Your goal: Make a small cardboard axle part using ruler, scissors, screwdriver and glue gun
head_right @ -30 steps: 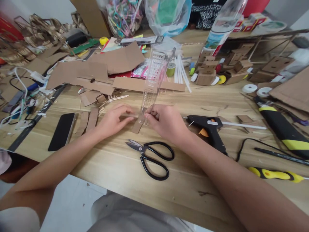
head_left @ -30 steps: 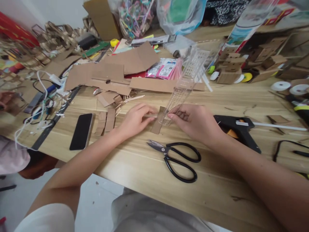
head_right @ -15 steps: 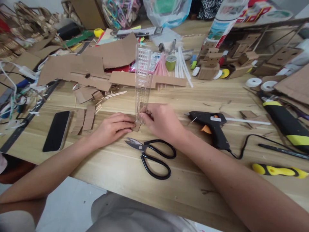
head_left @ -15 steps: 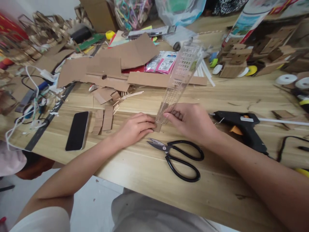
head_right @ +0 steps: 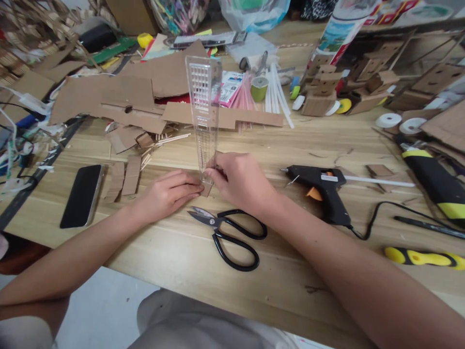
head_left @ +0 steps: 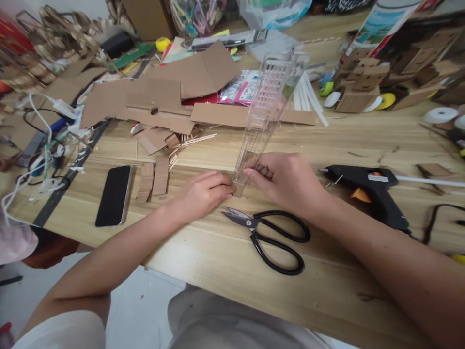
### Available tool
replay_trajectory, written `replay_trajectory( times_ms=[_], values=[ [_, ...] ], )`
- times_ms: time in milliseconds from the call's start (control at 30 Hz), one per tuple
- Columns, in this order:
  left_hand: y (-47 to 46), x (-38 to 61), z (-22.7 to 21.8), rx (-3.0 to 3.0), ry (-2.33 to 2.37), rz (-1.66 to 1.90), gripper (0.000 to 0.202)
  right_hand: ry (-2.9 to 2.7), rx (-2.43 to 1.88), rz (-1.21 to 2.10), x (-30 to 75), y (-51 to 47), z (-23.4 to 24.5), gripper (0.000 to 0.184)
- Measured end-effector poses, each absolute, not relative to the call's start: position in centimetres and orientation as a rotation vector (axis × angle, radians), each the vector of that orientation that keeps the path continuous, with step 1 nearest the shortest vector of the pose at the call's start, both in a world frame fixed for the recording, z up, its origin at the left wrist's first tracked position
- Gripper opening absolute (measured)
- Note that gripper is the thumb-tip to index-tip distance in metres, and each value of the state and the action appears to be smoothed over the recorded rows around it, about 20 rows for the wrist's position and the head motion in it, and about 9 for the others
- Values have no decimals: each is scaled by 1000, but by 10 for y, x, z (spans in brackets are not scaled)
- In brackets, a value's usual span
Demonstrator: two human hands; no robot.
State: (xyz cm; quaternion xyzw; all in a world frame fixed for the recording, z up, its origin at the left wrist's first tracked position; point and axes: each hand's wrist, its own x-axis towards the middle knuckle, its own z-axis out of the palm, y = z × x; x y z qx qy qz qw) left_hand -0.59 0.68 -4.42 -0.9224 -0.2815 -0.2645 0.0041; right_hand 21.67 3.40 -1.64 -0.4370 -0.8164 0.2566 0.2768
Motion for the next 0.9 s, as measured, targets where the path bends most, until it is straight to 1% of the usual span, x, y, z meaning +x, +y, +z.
replay_trajectory(
  times_ms=[500, 733, 900],
  values=[
    [5, -6, -42, -2891, -884, -773, 22, -2226, -1169, 656, 214, 34, -16, 15],
    [4, -5, -37, -2751, -777, -581, 17, -2234, -1189, 637, 212, 32, -14, 15],
    [4, -3, -34, -2657, -653, -440, 23, -2236, -1182, 633, 212, 33, -14, 14]
  ],
)
